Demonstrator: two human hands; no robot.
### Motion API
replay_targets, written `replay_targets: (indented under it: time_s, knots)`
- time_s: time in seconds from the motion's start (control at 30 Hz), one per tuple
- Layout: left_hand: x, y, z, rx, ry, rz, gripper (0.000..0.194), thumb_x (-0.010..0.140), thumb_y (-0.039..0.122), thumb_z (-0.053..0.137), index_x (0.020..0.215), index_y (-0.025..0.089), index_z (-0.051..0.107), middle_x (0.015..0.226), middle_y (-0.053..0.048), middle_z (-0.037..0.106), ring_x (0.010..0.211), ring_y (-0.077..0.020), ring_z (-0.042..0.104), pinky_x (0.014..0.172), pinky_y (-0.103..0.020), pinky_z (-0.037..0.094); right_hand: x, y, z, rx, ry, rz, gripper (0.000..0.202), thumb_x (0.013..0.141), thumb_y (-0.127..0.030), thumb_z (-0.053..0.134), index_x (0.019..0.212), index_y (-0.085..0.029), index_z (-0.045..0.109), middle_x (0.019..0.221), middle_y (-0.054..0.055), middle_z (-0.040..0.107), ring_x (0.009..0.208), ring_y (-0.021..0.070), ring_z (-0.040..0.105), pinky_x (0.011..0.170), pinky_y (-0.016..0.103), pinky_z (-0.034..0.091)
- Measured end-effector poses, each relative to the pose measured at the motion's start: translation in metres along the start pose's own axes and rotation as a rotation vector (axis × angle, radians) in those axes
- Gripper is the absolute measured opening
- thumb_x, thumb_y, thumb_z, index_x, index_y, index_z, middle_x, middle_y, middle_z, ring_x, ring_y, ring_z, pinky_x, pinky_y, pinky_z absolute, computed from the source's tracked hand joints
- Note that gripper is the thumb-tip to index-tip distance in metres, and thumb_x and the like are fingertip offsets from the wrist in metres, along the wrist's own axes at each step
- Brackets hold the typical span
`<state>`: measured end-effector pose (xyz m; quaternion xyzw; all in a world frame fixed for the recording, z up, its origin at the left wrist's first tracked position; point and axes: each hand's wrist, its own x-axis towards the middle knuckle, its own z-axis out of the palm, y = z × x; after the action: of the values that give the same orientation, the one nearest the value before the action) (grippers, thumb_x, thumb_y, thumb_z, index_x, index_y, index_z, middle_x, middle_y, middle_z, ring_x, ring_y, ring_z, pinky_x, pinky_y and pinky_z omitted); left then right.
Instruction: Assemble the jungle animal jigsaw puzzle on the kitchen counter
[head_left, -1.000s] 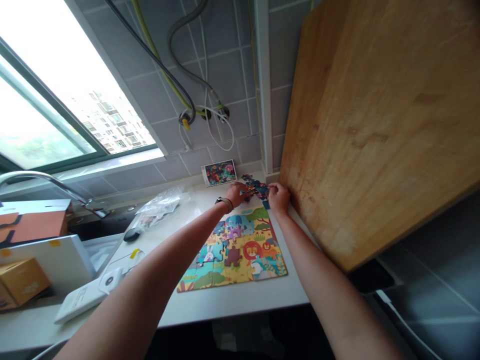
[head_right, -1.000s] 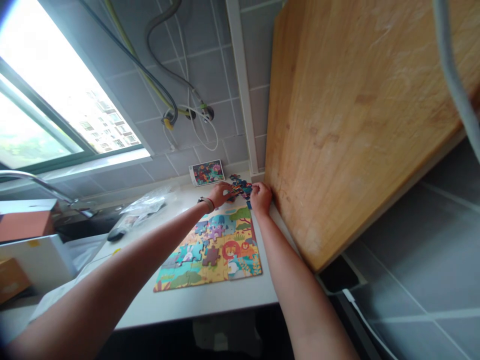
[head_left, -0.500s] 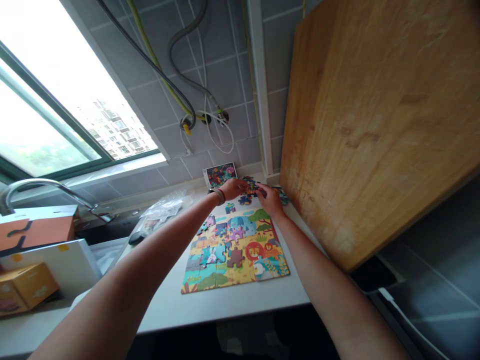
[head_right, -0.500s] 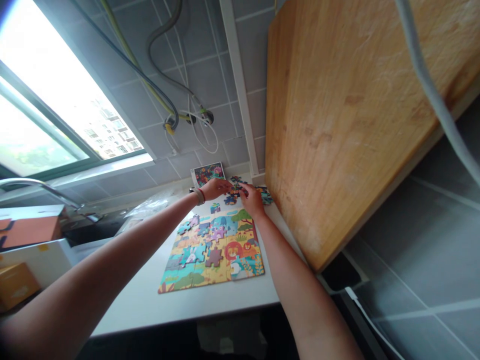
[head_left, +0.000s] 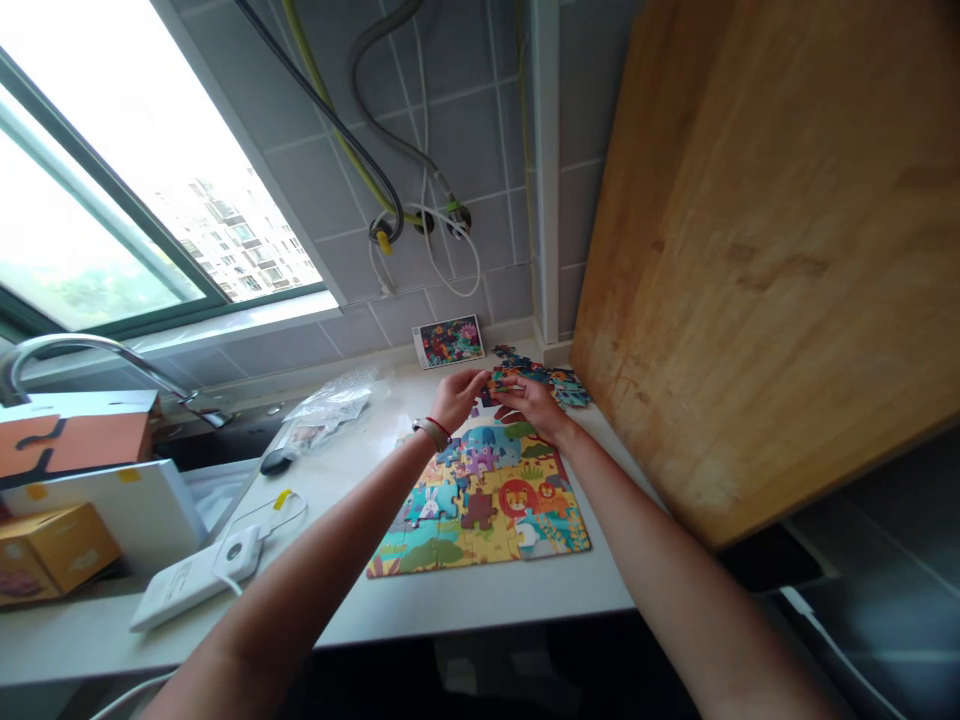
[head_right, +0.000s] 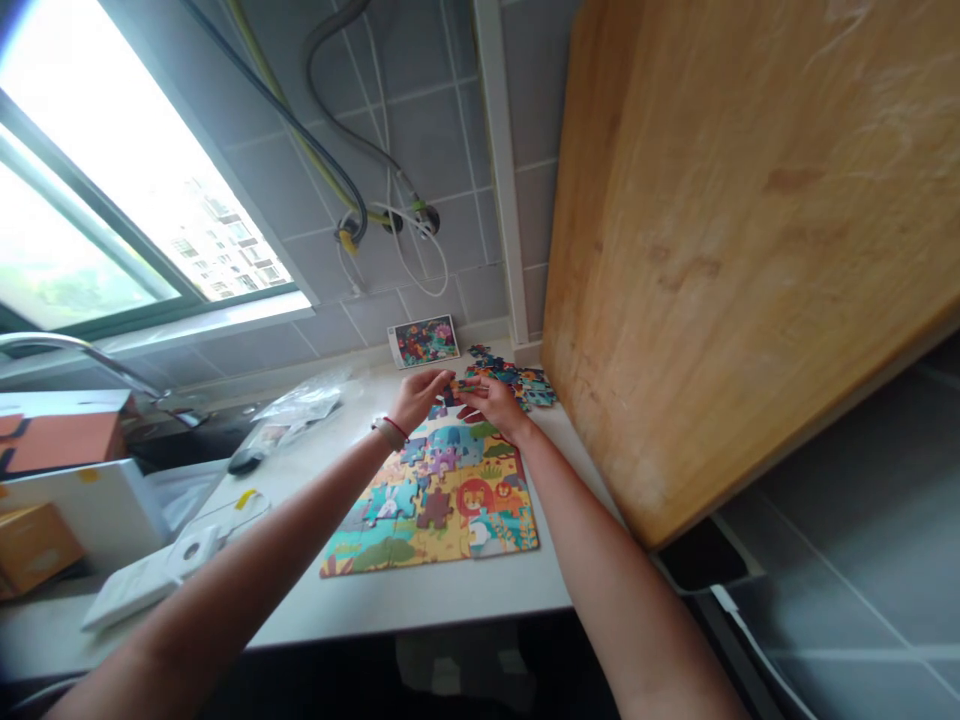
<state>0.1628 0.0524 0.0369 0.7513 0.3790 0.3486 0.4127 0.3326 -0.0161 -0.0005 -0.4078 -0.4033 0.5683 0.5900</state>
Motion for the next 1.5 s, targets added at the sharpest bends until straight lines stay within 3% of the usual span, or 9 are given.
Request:
replay_targets:
  time_s: [0.13,0.23,0.37,0.53,0.73,0.93,1.2,1.37,1.5]
  knots:
    - [-0.040,-0.009,-0.011,0.029,0.062,0.061,0.050,0.094,0.060,0.061,0.114,0.016,0.073,0.102,-0.012,0.079,0.087,-0.0208,0.075,0.069,-0.028,0.059,0.001,0.004,0.000,-0.041,0.053,0.017,0.035,0.075,-0.031,0.084,0.100,-0.021,0.062,0.085,0.002,0.078,0.061,0.0155,0.074,0.052,0.022,0.057]
    - [-0.063,-0.015,-0.026,0.230,0.003,0.165,0.033,0.099,0.047,0.059,0.111,0.021,0.074,0.107,-0.010,0.078,0.095,-0.0227,0.074,0.079,-0.033,0.060,0.000,0.006,0.000,-0.112,0.069,-0.002,0.044,0.079,-0.028,0.080,0.119,-0.023,0.063,0.081,0.000,0.077,0.064,0.0169,0.076,0.054,0.022,0.059]
    - [-0.081,-0.026,-0.047,0.457,-0.108,0.333,0.024,0.101,0.036,0.056,0.107,0.022,0.075,0.107,-0.010,0.077,0.103,-0.0262,0.069,0.094,-0.042,0.055,-0.001,0.007,-0.001,-0.230,0.039,0.007,0.053,0.082,-0.030,0.076,0.132,-0.023,0.063,0.074,-0.001,0.075,0.068,0.0190,0.078,0.056,0.022,0.059]
    - [-0.094,-0.035,-0.054,0.506,-0.129,0.340,0.025,0.103,0.033,0.053,0.113,0.021,0.073,0.109,-0.011,0.075,0.105,-0.0266,0.066,0.096,-0.044,0.054,-0.001,0.010,-0.001,-0.290,0.057,0.029,0.053,0.080,-0.037,0.079,0.129,-0.023,0.067,0.080,0.002,0.077,0.068,0.0195,0.078,0.056,0.023,0.060]
    - [-0.097,-0.034,-0.050,0.517,-0.191,0.412,0.023,0.103,0.031,0.054,0.111,0.021,0.073,0.111,-0.010,0.074,0.104,-0.0254,0.066,0.097,-0.042,0.053,-0.002,0.009,0.005,-0.363,0.131,0.025,0.053,0.069,-0.057,0.086,0.104,-0.021,0.070,0.078,0.002,0.076,0.061,0.0201,0.076,0.050,0.025,0.060]
    - [-0.095,-0.037,-0.057,0.552,-0.132,0.396,0.022,0.102,0.030,0.055,0.113,0.021,0.073,0.112,-0.010,0.074,0.108,-0.0265,0.065,0.099,-0.043,0.052,-0.008,0.006,0.010,-0.435,0.169,0.059,0.058,0.058,-0.065,0.090,0.088,-0.020,0.067,0.072,0.001,0.073,0.052,0.0172,0.071,0.043,0.024,0.056]
    - [-0.089,-0.055,-0.063,0.627,-0.123,0.261,0.049,0.077,-0.003,0.052,0.114,0.020,0.074,0.117,-0.008,0.075,0.112,-0.0265,0.065,0.102,-0.041,0.052,-0.013,-0.001,0.015,-0.484,0.186,0.043,0.055,0.060,-0.064,0.089,0.086,-0.021,0.069,0.073,0.001,0.073,0.053,0.0167,0.068,0.046,0.027,0.057]
    - [-0.085,-0.057,-0.072,0.611,-0.055,0.195,0.047,0.079,-0.001,0.051,0.114,0.020,0.075,0.115,-0.008,0.076,0.108,-0.0265,0.067,0.099,-0.039,0.053,-0.021,-0.004,0.031,-0.464,0.092,-0.007,0.044,0.067,-0.059,0.087,0.086,-0.022,0.070,0.080,0.003,0.075,0.070,0.0186,0.070,0.064,0.029,0.061]
    - [-0.083,-0.060,-0.073,0.554,-0.048,0.154,0.045,0.081,0.001,0.052,0.112,0.021,0.076,0.111,-0.007,0.077,0.103,-0.0245,0.069,0.095,-0.035,0.053,-0.032,0.006,0.057,-0.442,-0.088,0.087,0.044,0.071,-0.062,0.084,0.085,-0.024,0.069,0.080,0.002,0.074,0.072,0.0193,0.070,0.070,0.031,0.060]
